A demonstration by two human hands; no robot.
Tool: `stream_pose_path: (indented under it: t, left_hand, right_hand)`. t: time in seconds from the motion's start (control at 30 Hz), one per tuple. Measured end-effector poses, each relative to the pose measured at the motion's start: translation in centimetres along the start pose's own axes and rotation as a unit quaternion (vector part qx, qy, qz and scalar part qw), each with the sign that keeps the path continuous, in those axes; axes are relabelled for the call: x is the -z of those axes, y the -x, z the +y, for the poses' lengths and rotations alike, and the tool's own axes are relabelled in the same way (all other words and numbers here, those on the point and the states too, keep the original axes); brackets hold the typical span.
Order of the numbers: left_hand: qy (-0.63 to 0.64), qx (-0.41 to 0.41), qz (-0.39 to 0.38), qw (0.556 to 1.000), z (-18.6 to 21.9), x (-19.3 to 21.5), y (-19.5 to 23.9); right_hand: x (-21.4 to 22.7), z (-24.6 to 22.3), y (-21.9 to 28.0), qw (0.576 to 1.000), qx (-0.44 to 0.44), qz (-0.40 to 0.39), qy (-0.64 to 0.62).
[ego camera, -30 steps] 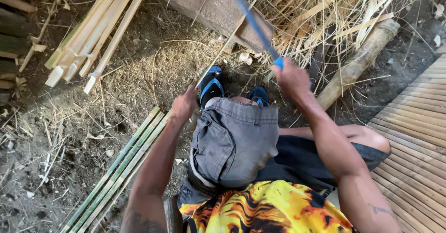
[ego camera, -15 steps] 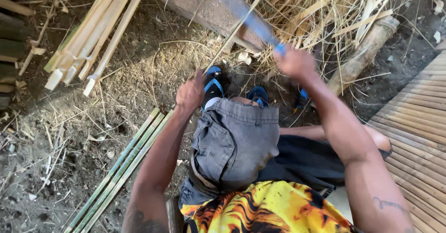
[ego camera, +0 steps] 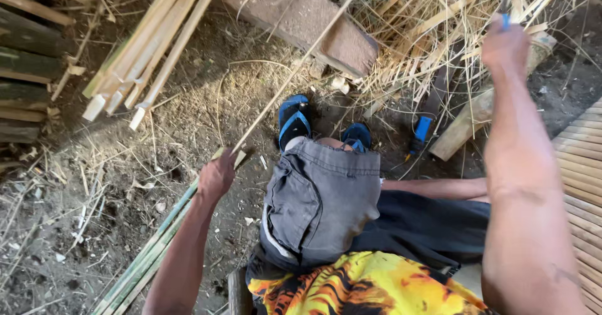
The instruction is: The person uses a machete to split long bamboo poles into thin strips. They repeatedly strike the bamboo against a wooden block to separate it into smaller pieces.
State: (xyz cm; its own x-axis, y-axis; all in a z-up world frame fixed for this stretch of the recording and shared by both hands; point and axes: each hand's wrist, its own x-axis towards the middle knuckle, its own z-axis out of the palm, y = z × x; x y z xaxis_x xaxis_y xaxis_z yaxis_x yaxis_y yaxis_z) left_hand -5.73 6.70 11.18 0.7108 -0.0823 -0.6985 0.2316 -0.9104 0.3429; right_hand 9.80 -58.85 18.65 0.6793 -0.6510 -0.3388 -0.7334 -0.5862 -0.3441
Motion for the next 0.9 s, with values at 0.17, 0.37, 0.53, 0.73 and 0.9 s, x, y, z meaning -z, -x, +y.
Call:
stream_pose_path:
  t: [0.17,0.37,0.53,0.73,0.9]
  left_hand:
    - [0.105,-0.149,0.042,0.982,4.3,-0.5,-3.6]
    - [0.147,-0.088,-0.043,0.984,12.6,1.3,-7.7]
    - [0.132,-0.123,0.0,0.984,11.0,0.9,-7.1]
    - [0.163,-0.164,0.022,0.973,8.6,-0.2,-6.0]
    - [0.167,-0.178,0.033,0.969,8.1,1.2,-4.2]
  right_hand:
    - [-3.0,0.3,5.1,0.946,0.286,-0.004,0.155]
    - [-12.0,-4.8,21.0,0.847,0.392,-0.271,0.234]
    - [-10.7,-6.9,19.4,0.877,0.361,-0.227,0.222]
    - [-10.2,-6.7,14.7,0.877,0.329,-0.259,0.238]
    - [-8.6,-6.3,12.7,0.91,0.347,-0.099,0.206]
